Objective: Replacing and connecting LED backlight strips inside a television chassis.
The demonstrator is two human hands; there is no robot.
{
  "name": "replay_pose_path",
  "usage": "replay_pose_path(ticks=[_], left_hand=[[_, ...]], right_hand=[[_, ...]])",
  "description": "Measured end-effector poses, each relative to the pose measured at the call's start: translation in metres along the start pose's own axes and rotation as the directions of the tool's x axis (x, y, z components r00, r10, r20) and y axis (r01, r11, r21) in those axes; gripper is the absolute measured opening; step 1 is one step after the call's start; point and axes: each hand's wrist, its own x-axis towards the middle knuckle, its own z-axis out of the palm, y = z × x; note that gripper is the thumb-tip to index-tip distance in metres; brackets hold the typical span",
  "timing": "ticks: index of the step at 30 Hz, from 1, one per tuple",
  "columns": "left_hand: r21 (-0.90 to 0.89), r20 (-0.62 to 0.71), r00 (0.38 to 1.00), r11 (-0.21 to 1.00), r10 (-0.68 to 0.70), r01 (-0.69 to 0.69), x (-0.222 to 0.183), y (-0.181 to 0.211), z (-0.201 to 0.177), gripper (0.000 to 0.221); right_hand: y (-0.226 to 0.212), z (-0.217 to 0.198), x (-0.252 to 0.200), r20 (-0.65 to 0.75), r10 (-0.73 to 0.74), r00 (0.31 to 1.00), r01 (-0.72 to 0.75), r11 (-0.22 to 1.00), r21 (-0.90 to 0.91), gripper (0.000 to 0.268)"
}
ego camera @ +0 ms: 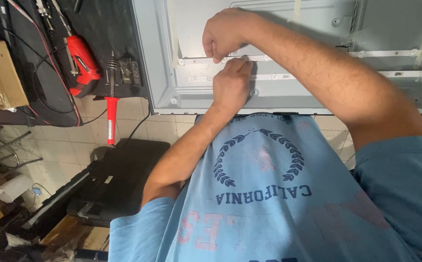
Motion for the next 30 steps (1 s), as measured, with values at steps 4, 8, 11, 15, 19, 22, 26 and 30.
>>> replay_pose_path(ticks=[4,8,11,15,19,22,26,30], left_hand=[[0.015,0.009,1.0,1.0,0.003,-0.003,-0.001,0.001,0.004,0.046],[0.044,0.107,0.983,0.988,-0.151,0.147,0.005,0.013,-0.007,0.026],[0.022,0.288,0.899,0.941,-0.33,0.338,0.013,0.008,-0.015,0.012],[-0.143,0.366,0.89,0.928,-0.273,0.343,0.015,0.01,-0.028,0.014],[-0.183,0.206,0.961,0.957,-0.185,0.223,0.011,0.008,-0.019,0.016],[-0.14,0.111,0.992,0.987,-0.061,0.076,0.011,0.005,-0.018,0.016],[-0.116,0.118,0.992,0.991,-0.049,0.062,0.011,0.009,-0.01,0.016],[-0.099,0.086,0.996,0.995,0.022,-0.014,0.011,0.005,0.0,0.016]], right_hand=[[0.0,0.0,0.001,-0.003,0.0,1.0,0.0,1.0,-0.012,0.024],[0.001,0.0,-0.001,-0.001,-0.004,1.0,0.004,1.0,-0.005,0.026],[0.0,-0.002,-0.007,0.003,-0.003,1.0,0.003,1.0,0.008,0.026],[0.0,0.0,-0.008,0.004,-0.001,1.0,0.001,1.0,-0.003,0.026],[0.001,0.0,-0.01,-0.004,-0.004,1.0,0.004,1.0,0.018,0.022],[0.002,0.004,0.0,-0.03,-0.046,0.999,0.044,0.997,-0.056,0.026],[0.0,0.002,0.0,-0.012,-0.034,0.999,0.033,0.998,-0.05,0.022],[0.0,0.002,-0.002,-0.027,-0.048,0.998,0.047,0.998,-0.048,0.019]])
